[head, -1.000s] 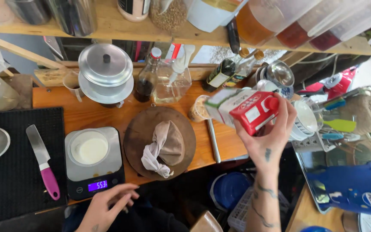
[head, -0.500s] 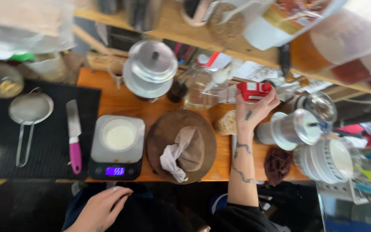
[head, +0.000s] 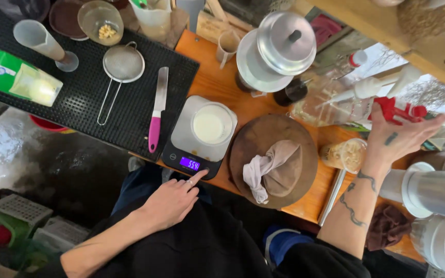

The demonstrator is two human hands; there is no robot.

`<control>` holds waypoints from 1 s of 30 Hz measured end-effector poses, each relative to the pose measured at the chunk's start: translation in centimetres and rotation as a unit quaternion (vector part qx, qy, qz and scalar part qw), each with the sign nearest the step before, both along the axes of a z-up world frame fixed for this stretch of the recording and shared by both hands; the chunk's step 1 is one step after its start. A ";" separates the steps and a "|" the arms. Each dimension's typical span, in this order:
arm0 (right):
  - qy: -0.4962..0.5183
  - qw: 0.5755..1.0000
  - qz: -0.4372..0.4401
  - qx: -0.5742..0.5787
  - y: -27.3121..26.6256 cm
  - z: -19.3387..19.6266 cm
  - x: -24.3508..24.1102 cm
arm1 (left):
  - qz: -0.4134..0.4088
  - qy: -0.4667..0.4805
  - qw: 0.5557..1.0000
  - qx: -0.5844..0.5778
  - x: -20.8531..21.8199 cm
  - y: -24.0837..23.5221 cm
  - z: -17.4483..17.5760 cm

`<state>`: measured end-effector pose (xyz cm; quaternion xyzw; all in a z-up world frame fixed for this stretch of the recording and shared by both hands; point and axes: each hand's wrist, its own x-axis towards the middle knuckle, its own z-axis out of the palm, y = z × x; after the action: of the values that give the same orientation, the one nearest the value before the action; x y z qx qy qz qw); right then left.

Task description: Preparing a coffee drink by scooping ice, weighing ingredients, pouring milk, and frothing.

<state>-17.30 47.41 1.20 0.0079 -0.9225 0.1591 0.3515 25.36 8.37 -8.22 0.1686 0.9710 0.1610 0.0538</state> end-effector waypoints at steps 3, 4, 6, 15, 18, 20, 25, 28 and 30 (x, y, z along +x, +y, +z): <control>-0.025 0.999 -0.021 0.026 1.6 -1.4 -1.2 | -0.016 -0.035 0.998 -0.043 0.1 1.0 -0.3; -0.001 0.999 -0.016 0.042 1.9 -2.0 -1.8 | -0.023 -0.062 0.995 -0.072 0.1 1.2 -0.6; 0.006 0.998 -0.021 0.060 5.9 -6.2 -4.4 | -0.033 -0.083 0.992 -0.085 -0.1 1.6 -0.4; 0.012 0.999 0.036 0.026 -0.8 0.6 3.4 | -0.043 -0.034 0.998 -0.026 0.5 0.6 1.0; 0.092 0.994 0.061 -0.008 -4.8 4.2 11.3 | -0.050 -0.020 0.996 0.071 1.7 -1.0 -0.4; 0.177 0.981 0.071 -0.021 -9.8 6.0 18.3 | -0.044 -0.014 0.991 0.123 2.4 -2.5 -2.1; -0.103 0.847 0.404 -0.330 -25.9 -2.0 32.7 | 0.036 0.023 0.983 0.179 4.4 -10.2 -3.9; -0.343 0.780 0.493 -0.176 -46.1 5.2 34.7 | 0.066 -0.008 0.979 0.192 5.7 -15.9 -3.6; -0.361 0.750 0.521 -0.188 -54.1 1.3 34.9 | 0.101 -0.011 0.974 0.202 7.2 -19.5 -3.5</control>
<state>17.62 -6.71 2.46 0.3629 -0.7852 0.4785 -0.1511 32.55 -11.17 -11.76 0.0749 0.9296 0.3606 0.0127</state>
